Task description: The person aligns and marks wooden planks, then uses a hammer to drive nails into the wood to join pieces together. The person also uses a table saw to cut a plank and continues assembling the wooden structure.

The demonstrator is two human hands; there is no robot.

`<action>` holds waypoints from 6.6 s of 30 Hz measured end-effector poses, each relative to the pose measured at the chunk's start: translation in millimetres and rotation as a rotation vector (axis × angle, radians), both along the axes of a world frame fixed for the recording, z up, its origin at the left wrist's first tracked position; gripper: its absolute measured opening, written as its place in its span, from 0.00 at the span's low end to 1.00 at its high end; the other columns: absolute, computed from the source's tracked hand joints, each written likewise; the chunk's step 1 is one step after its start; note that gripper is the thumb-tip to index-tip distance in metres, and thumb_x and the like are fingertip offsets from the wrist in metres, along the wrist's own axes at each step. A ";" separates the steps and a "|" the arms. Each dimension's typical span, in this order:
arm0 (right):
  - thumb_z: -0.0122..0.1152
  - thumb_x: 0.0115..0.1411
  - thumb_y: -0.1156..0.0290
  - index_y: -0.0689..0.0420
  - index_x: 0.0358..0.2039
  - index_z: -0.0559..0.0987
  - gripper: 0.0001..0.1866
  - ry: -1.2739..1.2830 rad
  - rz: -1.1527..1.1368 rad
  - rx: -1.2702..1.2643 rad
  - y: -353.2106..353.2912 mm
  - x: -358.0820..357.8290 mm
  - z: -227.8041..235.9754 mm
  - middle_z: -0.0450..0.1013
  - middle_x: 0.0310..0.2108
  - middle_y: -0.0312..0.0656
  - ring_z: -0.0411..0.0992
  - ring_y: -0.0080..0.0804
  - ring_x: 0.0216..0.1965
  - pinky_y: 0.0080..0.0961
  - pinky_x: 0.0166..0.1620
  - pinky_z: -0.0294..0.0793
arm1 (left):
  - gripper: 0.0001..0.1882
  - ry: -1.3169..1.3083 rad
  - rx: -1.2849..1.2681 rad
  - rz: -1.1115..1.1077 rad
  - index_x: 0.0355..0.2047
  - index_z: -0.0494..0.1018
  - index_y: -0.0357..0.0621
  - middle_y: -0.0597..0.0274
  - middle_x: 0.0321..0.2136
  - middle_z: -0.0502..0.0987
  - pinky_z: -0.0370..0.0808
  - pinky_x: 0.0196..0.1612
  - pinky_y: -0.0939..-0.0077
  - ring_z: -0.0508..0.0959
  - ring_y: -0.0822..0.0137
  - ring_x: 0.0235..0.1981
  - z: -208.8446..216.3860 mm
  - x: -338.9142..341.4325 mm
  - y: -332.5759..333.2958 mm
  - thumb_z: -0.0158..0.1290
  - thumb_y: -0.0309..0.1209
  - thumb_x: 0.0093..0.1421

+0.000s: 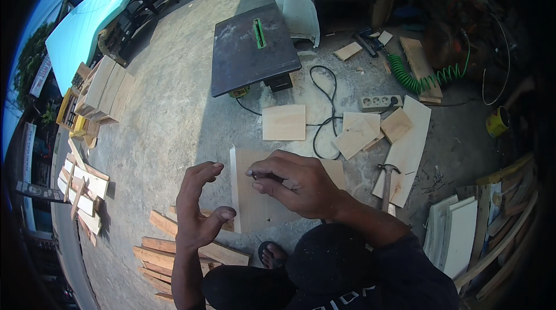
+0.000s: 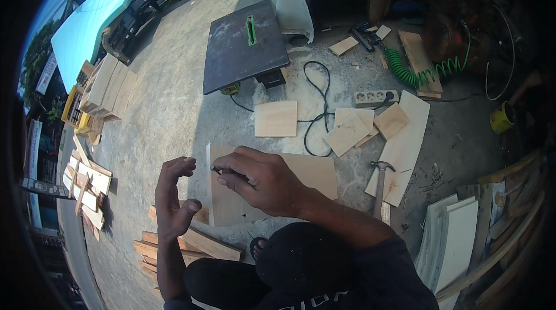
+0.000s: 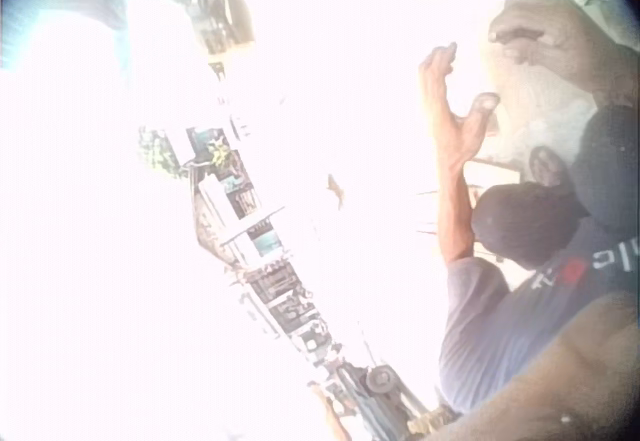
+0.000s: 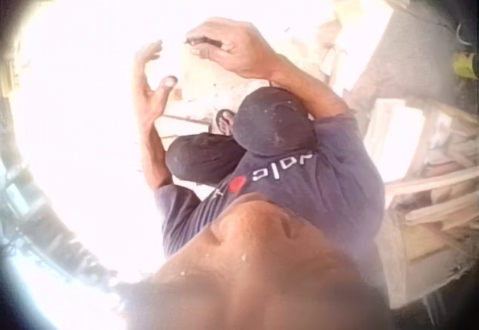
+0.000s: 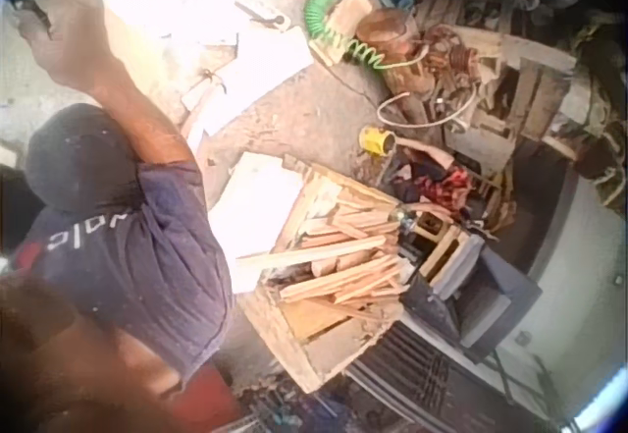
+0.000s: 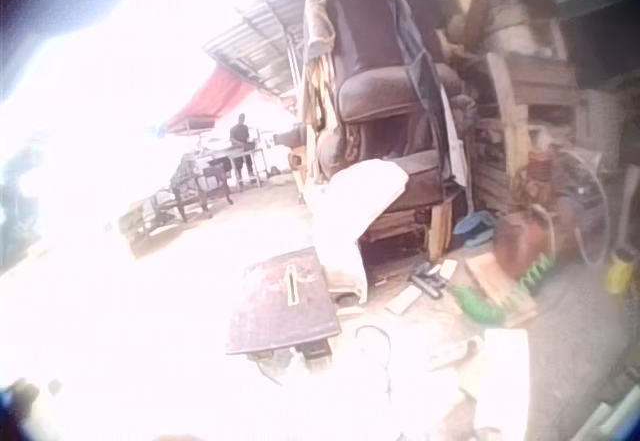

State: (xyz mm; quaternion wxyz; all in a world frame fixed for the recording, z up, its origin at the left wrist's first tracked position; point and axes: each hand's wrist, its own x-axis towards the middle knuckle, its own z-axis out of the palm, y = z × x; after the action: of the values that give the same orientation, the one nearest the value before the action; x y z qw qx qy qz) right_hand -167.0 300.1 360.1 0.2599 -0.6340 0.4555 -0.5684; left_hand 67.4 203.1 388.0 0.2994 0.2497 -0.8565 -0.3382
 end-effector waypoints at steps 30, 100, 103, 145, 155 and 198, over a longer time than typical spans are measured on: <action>0.67 0.56 0.73 0.62 0.57 0.69 0.28 0.326 -1.146 1.129 253.7 -112.5 -299.4 0.75 0.43 0.55 0.77 0.65 0.40 0.55 0.51 0.77 | 0.11 -0.219 0.012 -0.091 0.32 0.86 0.45 0.65 0.33 0.82 0.77 0.48 0.64 0.77 0.61 0.48 8.9 -21.6 14.0 0.71 0.36 0.51; 0.55 0.72 0.63 0.63 0.70 0.60 0.32 -0.718 -0.012 -0.031 73.1 -49.8 -54.3 0.77 0.40 0.62 0.81 0.50 0.32 0.37 0.37 0.80 | 0.30 -0.183 0.405 0.025 0.49 0.81 0.38 0.52 0.41 0.83 0.76 0.49 0.63 0.82 0.58 0.45 -44.9 13.7 -37.2 0.72 0.46 0.53; 0.55 0.72 0.61 0.63 0.70 0.61 0.32 0.205 -0.183 0.398 73.0 -40.9 -59.8 0.79 0.38 0.56 0.81 0.40 0.29 0.32 0.37 0.81 | 0.30 -0.186 0.369 0.009 0.48 0.81 0.38 0.52 0.39 0.83 0.76 0.47 0.63 0.82 0.58 0.43 -45.0 13.8 -38.0 0.73 0.46 0.52; 0.54 0.74 0.56 0.58 0.65 0.62 0.28 -0.488 -0.161 0.151 73.4 -22.0 -92.7 0.69 0.22 0.38 0.66 0.23 0.18 0.24 0.22 0.69 | 0.34 -0.560 0.031 -0.030 0.45 0.67 0.40 0.47 0.39 0.74 0.65 0.55 0.57 0.72 0.49 0.46 -38.7 -4.3 -29.3 0.74 0.47 0.51; 0.56 0.70 0.63 0.66 0.61 0.66 0.25 -0.208 -0.166 0.184 77.5 -19.0 -93.3 0.79 0.30 0.53 0.81 0.40 0.28 0.35 0.34 0.79 | 0.31 -0.491 -0.063 -0.063 0.44 0.64 0.42 0.47 0.38 0.75 0.64 0.57 0.56 0.76 0.46 0.46 -40.3 -13.1 -26.0 0.71 0.45 0.54; 0.54 0.71 0.66 0.65 0.54 0.73 0.17 0.433 -0.947 0.715 175.0 -196.2 -257.1 0.73 0.50 0.56 0.72 0.54 0.51 0.45 0.55 0.71 | 0.44 -0.422 -0.337 0.117 0.63 0.62 0.38 0.42 0.60 0.65 0.62 0.65 0.45 0.66 0.44 0.63 -30.7 -15.9 7.7 0.63 0.57 0.60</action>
State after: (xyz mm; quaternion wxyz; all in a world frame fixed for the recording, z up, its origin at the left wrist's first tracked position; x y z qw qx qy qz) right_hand -363.2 475.2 103.1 0.0780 -0.3380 0.8909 -0.2932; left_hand 51.5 210.7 357.3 0.1707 0.3101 -0.9283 -0.1137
